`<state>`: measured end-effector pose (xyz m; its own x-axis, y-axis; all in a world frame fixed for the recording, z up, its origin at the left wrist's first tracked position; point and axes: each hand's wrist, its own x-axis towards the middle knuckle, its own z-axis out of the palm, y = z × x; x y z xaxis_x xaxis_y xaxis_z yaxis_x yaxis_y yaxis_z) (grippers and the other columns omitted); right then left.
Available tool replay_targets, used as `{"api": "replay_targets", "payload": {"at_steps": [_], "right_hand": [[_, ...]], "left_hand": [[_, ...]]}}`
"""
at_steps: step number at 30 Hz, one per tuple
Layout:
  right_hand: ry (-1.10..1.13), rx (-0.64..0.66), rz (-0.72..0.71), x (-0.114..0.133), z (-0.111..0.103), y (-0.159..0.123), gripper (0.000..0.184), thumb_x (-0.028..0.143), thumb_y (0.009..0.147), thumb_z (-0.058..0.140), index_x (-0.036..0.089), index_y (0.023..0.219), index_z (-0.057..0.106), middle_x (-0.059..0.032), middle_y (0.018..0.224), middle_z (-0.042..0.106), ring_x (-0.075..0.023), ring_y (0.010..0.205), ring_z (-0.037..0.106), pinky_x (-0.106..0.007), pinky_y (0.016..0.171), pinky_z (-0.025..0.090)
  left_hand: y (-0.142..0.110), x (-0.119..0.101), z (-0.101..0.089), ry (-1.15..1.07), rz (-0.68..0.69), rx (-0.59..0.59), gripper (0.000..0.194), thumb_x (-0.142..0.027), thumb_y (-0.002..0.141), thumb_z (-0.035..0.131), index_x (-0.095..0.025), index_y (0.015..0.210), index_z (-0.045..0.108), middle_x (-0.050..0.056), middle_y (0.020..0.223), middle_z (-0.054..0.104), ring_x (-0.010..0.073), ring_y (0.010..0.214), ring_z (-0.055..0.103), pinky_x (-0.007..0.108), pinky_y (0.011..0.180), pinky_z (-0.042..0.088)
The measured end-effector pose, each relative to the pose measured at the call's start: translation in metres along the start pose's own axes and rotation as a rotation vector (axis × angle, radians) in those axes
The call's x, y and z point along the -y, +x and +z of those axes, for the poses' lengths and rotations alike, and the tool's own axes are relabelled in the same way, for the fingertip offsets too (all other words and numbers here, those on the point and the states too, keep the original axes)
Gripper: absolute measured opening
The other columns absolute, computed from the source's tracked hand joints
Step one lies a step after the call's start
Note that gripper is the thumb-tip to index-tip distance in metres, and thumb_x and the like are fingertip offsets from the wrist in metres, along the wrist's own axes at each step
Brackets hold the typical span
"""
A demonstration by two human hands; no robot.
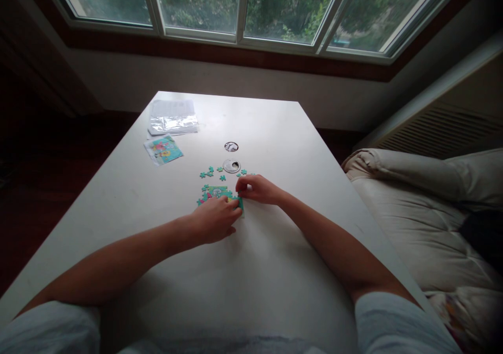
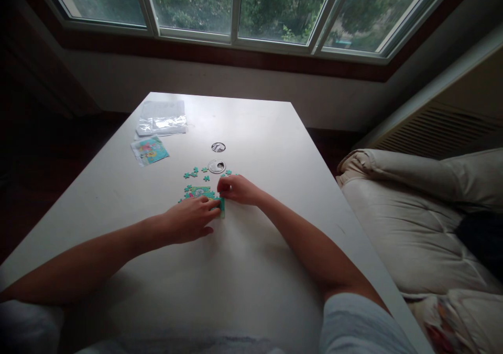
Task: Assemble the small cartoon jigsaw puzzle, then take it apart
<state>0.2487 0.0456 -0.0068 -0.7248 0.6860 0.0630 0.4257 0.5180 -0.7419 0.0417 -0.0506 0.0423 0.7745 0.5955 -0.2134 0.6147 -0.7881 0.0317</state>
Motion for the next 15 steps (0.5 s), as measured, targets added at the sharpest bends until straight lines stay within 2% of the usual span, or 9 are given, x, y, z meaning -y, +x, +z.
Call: {"api": "replay_targets", "payload": {"at_steps": [8,15], "right_hand": [[-0.177,-0.032,-0.087,-0.0026,0.0031,0.0038,0.006,0.016,0.085,0.071,0.019,0.090,0.071,-0.0022,0.082,0.061,-0.0173,0.083,0.053,-0.028,0.078,0.041],[-0.297,-0.033,-0.072,-0.0050,0.0020,0.0043,0.010,0.019,0.083,0.076,0.020,0.092,0.070,-0.0025,0.087,0.063,-0.0177,0.085,0.052,-0.029,0.082,0.038]], "left_hand": [[-0.0016,-0.0011,-0.0036,-0.010,-0.006,-0.001,0.035,-0.039,0.090,0.067,-0.015,0.115,0.064,0.014,0.123,0.064,0.0295,0.105,0.064,0.040,0.086,0.051],[-0.0012,-0.0015,-0.0038,-0.012,-0.013,0.004,0.035,-0.038,0.090,0.067,-0.015,0.116,0.064,0.014,0.121,0.065,0.0298,0.104,0.064,0.040,0.084,0.050]]}}
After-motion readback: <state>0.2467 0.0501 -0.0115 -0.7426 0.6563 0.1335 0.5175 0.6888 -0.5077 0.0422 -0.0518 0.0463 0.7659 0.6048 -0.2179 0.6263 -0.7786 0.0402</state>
